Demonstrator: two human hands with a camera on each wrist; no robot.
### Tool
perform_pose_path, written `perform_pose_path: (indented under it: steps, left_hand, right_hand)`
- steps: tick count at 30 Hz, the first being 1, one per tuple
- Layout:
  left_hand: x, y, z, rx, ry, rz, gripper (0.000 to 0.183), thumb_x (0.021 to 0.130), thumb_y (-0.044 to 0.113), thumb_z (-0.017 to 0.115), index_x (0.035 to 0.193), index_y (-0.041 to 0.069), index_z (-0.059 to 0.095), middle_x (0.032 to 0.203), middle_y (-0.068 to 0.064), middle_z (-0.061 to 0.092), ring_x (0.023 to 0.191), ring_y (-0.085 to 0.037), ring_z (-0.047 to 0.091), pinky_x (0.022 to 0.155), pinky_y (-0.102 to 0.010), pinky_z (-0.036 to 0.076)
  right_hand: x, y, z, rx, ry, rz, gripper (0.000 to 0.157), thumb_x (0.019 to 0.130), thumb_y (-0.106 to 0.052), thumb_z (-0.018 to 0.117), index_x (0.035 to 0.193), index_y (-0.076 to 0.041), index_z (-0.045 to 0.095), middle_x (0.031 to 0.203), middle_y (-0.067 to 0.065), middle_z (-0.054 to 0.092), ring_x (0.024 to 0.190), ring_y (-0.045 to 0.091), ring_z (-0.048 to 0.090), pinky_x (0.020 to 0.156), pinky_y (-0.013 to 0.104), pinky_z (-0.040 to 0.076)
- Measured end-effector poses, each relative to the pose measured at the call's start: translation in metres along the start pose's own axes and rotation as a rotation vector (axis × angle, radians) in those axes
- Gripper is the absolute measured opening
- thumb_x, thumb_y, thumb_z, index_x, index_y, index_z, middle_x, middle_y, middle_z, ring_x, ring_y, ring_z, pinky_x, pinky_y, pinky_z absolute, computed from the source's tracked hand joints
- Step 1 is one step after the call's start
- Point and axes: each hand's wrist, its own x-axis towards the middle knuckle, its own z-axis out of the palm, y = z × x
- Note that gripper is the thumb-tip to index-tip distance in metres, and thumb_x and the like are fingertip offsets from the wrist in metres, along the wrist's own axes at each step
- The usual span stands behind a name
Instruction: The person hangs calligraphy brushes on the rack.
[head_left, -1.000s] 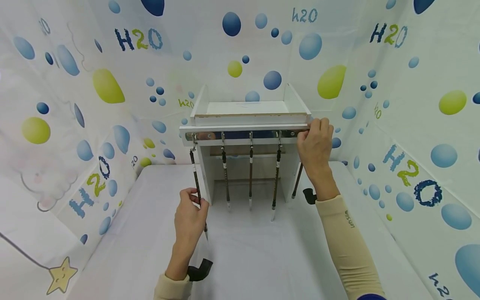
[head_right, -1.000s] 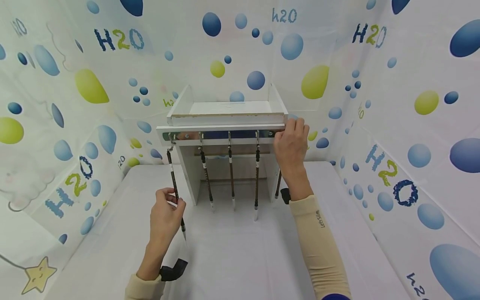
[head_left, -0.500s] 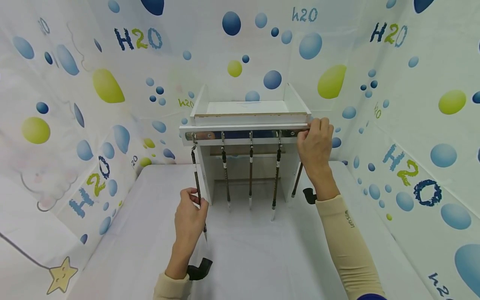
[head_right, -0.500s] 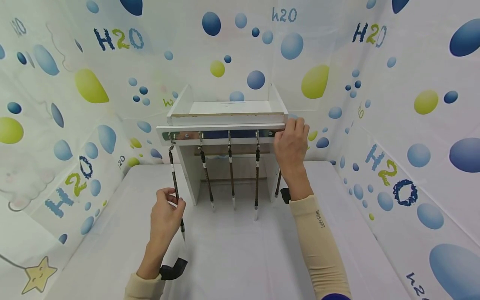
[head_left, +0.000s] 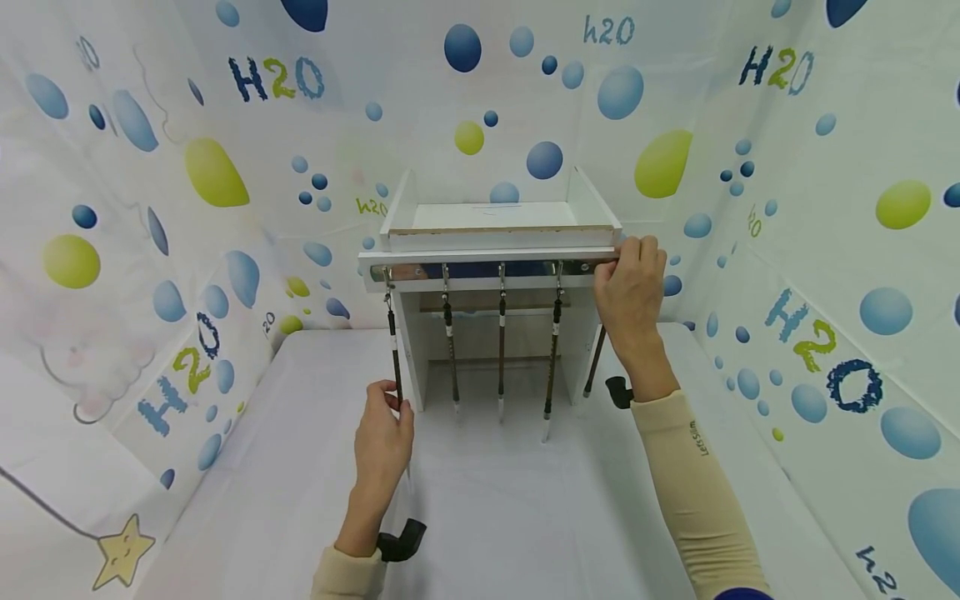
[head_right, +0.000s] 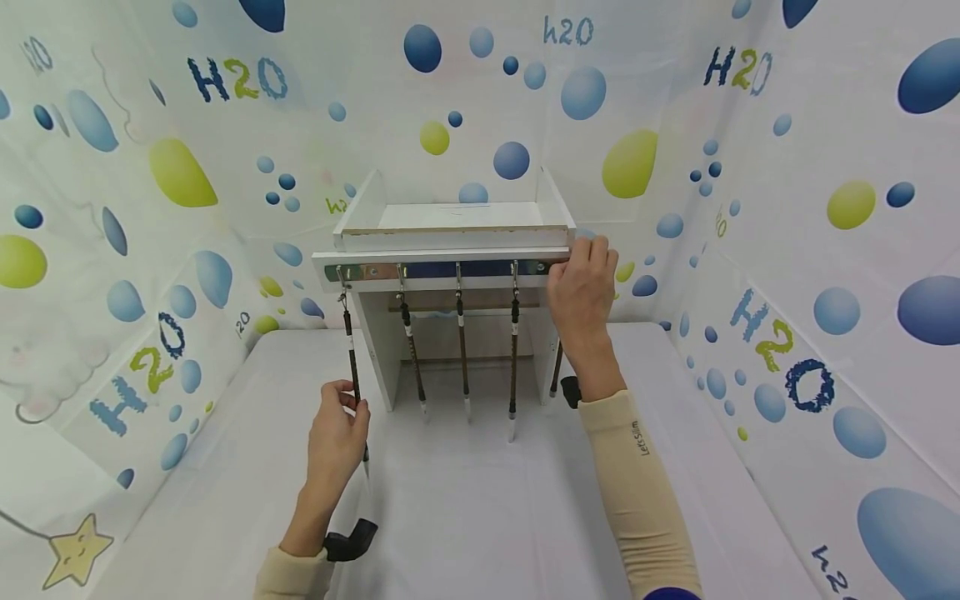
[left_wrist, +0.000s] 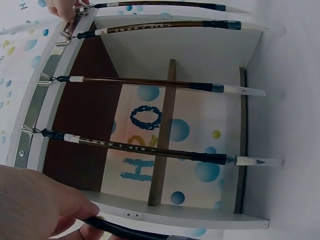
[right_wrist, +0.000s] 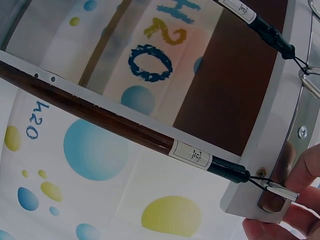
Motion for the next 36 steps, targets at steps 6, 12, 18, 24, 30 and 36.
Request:
perform_pose_path:
  steps: [6,12,18,24,30,36]
  left_hand:
    - [0.004,-0.005,0.005,-0.006,-0.003,0.007,0.031,0.097,0.007,0.057,0.126,-0.003,0.048,0.097,-0.018,0.063,0.066,-0.022,0.057,0.051,-0.024,0.04]
    - [0.01,-0.01,0.011,-0.024,0.012,0.024,0.03,0.097,0.006,0.058,0.124,-0.003,0.049,0.098,-0.018,0.063,0.071,-0.025,0.06,0.055,-0.026,0.043]
    - [0.018,-0.014,0.017,-0.034,0.033,0.053,0.027,0.096,0.003,0.059,0.12,-0.005,0.049,0.097,-0.021,0.063,0.075,-0.028,0.062,0.059,-0.029,0.046]
    - [0.025,-0.019,0.024,-0.041,0.022,0.049,0.027,0.096,0.004,0.059,0.12,-0.007,0.05,0.098,-0.022,0.063,0.077,-0.03,0.063,0.062,-0.033,0.049]
    - [0.033,-0.024,0.029,-0.049,0.025,0.056,0.026,0.096,0.003,0.058,0.119,-0.007,0.05,0.099,-0.022,0.064,0.078,-0.031,0.064,0.063,-0.036,0.05]
    - [0.039,-0.027,0.032,-0.036,0.017,0.073,0.025,0.097,0.003,0.057,0.118,-0.007,0.05,0.1,-0.022,0.063,0.08,-0.032,0.065,0.065,-0.038,0.052]
  right_hand:
    - [0.0,0.0,0.0,0.001,0.002,-0.003,0.014,0.09,-0.002,0.053,0.098,0.009,0.058,0.094,0.024,0.052,0.086,0.04,0.049,0.074,0.046,0.045]
    - [0.001,0.0,0.0,-0.004,-0.002,-0.003,0.016,0.092,-0.003,0.053,0.1,0.009,0.058,0.094,0.024,0.052,0.087,0.039,0.049,0.075,0.045,0.045]
    - [0.001,0.0,0.0,-0.009,0.002,-0.002,0.015,0.091,-0.003,0.054,0.099,0.009,0.059,0.094,0.024,0.052,0.087,0.04,0.05,0.076,0.045,0.045]
    - [-0.001,0.001,0.0,-0.003,-0.01,0.002,0.015,0.091,-0.003,0.053,0.099,0.009,0.058,0.094,0.024,0.052,0.087,0.039,0.049,0.076,0.046,0.045]
    - [-0.001,0.001,0.001,-0.004,-0.011,-0.001,0.015,0.091,-0.003,0.054,0.1,0.009,0.059,0.095,0.024,0.052,0.088,0.039,0.049,0.076,0.045,0.045]
    - [-0.001,0.001,0.0,-0.001,-0.009,-0.006,0.016,0.092,-0.003,0.054,0.1,0.01,0.058,0.094,0.024,0.052,0.088,0.039,0.049,0.076,0.046,0.045]
